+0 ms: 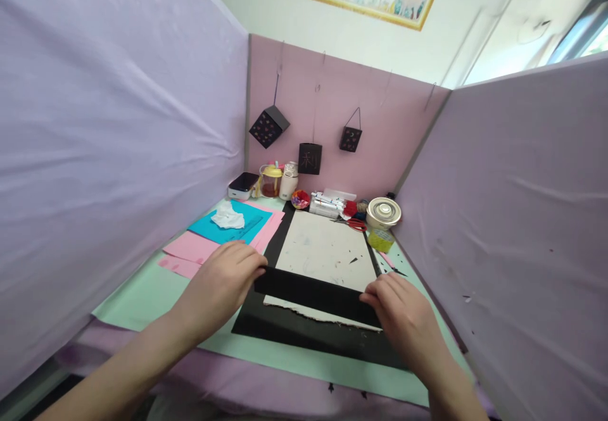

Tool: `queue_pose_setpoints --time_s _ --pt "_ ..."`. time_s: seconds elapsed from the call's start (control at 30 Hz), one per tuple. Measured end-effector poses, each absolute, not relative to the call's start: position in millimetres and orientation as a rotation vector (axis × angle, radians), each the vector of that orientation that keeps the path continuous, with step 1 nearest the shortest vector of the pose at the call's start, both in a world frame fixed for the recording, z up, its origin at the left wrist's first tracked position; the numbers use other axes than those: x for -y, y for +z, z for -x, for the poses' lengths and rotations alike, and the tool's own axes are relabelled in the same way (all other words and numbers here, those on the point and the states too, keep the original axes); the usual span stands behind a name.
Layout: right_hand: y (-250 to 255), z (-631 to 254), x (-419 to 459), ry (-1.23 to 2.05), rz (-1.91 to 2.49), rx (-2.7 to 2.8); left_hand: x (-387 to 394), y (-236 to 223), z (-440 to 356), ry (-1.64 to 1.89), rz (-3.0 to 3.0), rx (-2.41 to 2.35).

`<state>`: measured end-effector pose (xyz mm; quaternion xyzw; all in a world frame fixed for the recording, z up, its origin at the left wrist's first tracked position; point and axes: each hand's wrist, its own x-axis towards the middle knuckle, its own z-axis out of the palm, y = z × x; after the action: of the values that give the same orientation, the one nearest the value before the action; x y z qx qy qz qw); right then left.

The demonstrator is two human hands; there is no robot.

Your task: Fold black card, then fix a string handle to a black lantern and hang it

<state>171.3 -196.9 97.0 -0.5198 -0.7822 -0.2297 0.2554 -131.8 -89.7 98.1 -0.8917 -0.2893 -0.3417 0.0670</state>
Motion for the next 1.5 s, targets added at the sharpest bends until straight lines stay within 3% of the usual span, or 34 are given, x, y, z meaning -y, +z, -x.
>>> queue_pose_setpoints --time_s 0.27,0.7,0.9,1.27,1.5 --pt "85.0 -142.5 186.7 -0.552 1.334 2.186 115.5 87.9 76.8 -0.969 2.776 0.647" --pt "90.8 -160.3 201.4 -0.437 1.201 2.144 115.5 88.9 95.0 -1.018 2.77 0.688" --pt "92.8 -164.7 207.7 -0.237 1.217 2.183 114.0 93.6 97.6 -1.042 2.766 0.68" --pt "94.0 -172.9 196.9 -0.392 1.262 2.114 104.8 95.1 97.8 -0.979 2.75 0.741" --pt "79.6 -209.8 164.4 -0.699 1.326 1.957 52.8 80.8 80.8 -0.965 2.631 0.754"
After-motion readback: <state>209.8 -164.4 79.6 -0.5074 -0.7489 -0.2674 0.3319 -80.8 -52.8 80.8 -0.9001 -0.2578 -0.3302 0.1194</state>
